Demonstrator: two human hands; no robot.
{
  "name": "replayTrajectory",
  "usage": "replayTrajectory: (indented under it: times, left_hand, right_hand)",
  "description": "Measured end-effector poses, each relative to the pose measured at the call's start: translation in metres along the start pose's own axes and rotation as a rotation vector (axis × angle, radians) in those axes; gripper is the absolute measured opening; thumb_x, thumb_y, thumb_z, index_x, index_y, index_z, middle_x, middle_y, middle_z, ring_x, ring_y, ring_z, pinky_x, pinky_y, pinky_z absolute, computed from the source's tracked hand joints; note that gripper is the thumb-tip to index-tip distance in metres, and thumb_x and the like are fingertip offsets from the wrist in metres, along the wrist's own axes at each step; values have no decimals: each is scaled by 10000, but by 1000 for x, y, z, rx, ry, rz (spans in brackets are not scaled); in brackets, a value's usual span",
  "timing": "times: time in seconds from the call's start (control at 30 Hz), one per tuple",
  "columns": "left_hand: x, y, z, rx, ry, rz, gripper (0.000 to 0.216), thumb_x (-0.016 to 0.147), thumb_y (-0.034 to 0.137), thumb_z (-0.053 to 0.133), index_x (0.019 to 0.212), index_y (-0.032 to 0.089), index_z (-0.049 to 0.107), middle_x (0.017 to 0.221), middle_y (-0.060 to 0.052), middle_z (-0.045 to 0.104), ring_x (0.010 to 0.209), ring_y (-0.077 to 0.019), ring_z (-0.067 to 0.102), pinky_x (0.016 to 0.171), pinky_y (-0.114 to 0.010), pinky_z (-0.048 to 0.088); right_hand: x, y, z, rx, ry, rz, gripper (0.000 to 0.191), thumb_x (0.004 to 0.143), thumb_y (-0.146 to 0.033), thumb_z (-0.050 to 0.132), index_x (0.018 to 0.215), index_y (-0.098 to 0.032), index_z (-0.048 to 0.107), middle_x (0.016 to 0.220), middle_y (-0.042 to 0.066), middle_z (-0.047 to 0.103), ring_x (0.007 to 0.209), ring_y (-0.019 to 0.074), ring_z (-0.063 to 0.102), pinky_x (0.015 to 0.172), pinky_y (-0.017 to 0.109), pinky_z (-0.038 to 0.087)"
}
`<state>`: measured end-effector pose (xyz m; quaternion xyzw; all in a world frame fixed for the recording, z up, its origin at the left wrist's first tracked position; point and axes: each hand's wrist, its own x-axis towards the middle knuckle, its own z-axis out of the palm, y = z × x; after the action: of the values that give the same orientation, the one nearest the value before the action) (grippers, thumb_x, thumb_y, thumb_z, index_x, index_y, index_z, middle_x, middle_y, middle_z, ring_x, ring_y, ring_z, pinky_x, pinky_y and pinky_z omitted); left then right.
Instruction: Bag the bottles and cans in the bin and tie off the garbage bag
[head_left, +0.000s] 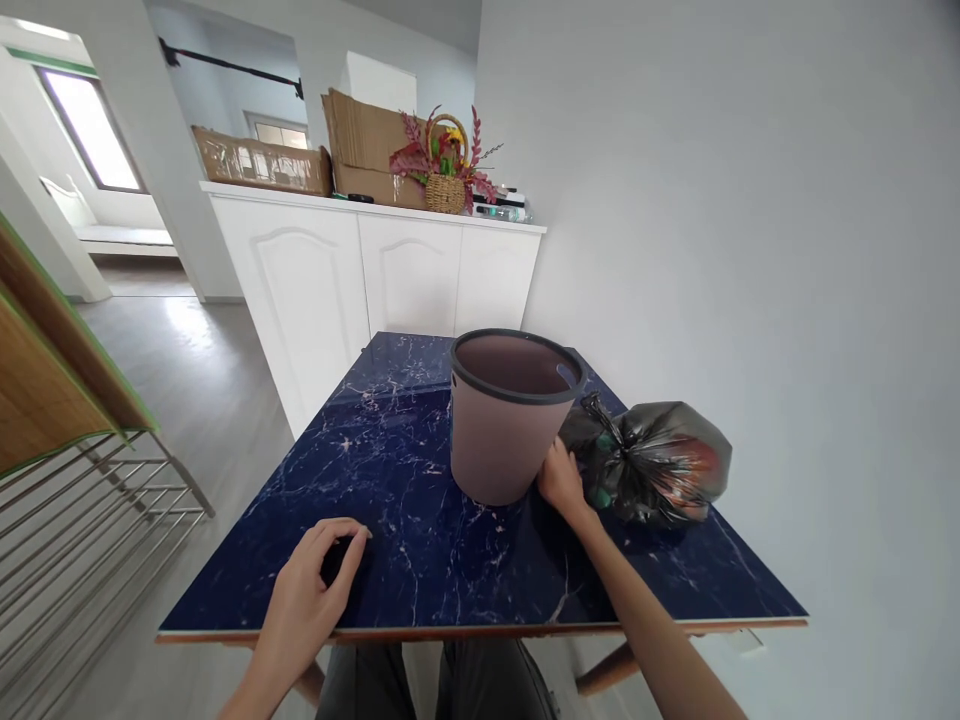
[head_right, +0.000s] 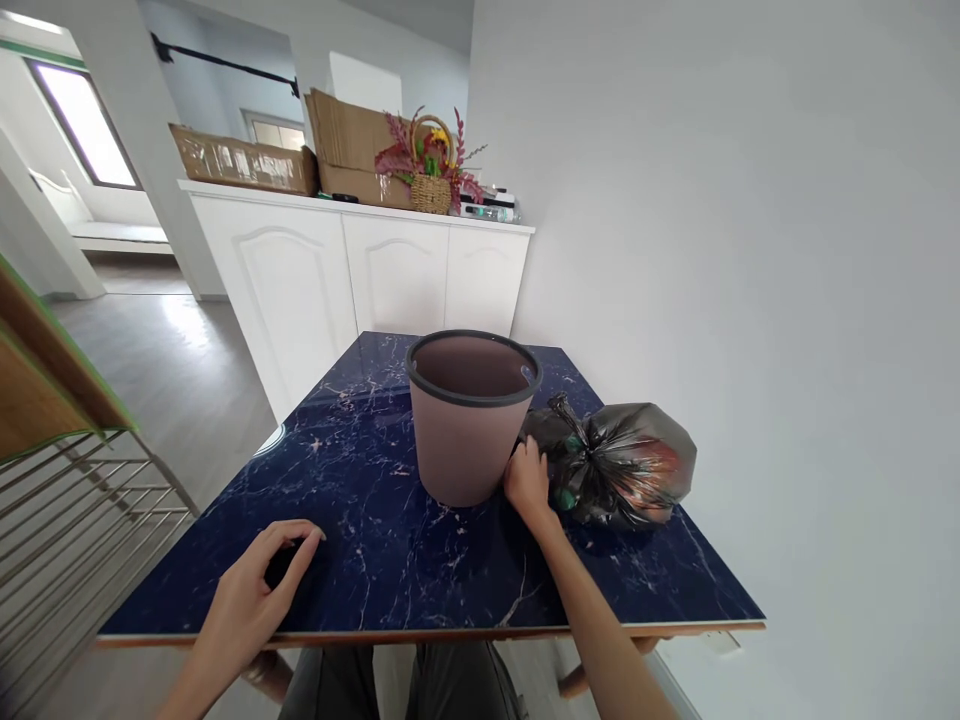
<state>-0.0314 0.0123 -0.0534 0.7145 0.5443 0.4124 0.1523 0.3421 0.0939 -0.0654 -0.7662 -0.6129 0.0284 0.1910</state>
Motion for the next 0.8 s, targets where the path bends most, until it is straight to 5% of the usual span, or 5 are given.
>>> replayTrajectory:
  times: [0.17, 0.37, 0.53, 0.67, 0.8]
  left_hand:
    - [3, 0, -5, -21, -3, -47, 378, 973, 613, 587, 992, 267, 738, 1058, -57, 772, 956, -250, 738, 619, -250, 543]
    - [10, 20, -2, -40, -85, -56, 407, 960, 634, 592, 983, 257, 746, 1031, -59, 789, 929, -253, 741, 719, -285, 579]
    - [20, 85, 9, -228, -243, -14, 376, 1033, 580, 530, 1113, 269, 724, 1165, -65, 771, 1068, -255, 727, 927, -337, 587]
    - [30, 147, 7, -449, -299, -5, 402, 1035, 572, 536, 1301, 297, 656, 1372, -73, 709, 1262, -265, 685, 1073, -378, 563]
    - [36, 182, -1, -530, -456, -66, 497, 996, 602, 593, 1409, 326, 619, 1233, -48, 780, 1188, -282, 740, 973, -378, 630]
  right_hand:
    - [-81, 8, -14, 198, -35, -104, 529, 1040, -273, 445, 1546, -193, 574, 1566, 137, 588, 1472, 300, 526, 1190, 444, 455]
    - [-152, 10, -105, 956, -379, 103, 503, 932, -597, 687, 1350, -326, 753, 1440, 68, 705, 1383, 343, 602, 1133, 455, 499]
    - [-167, 7, -143, 1583, -397, 268, 330, 809, -488, 818, 1046, -259, 829, 961, 77, 815, 922, 319, 757, 824, 414, 593]
    - [-164, 2, -139, 1749, -257, 371, 380, 693, -391, 826, 1047, -252, 830, 970, 72, 826, 984, 363, 756, 895, 477, 584]
    - [-159, -11, -135, 1749, -174, 435, 416, 698, -368, 816, 1101, -264, 814, 1018, 64, 826, 1021, 371, 749, 861, 458, 592]
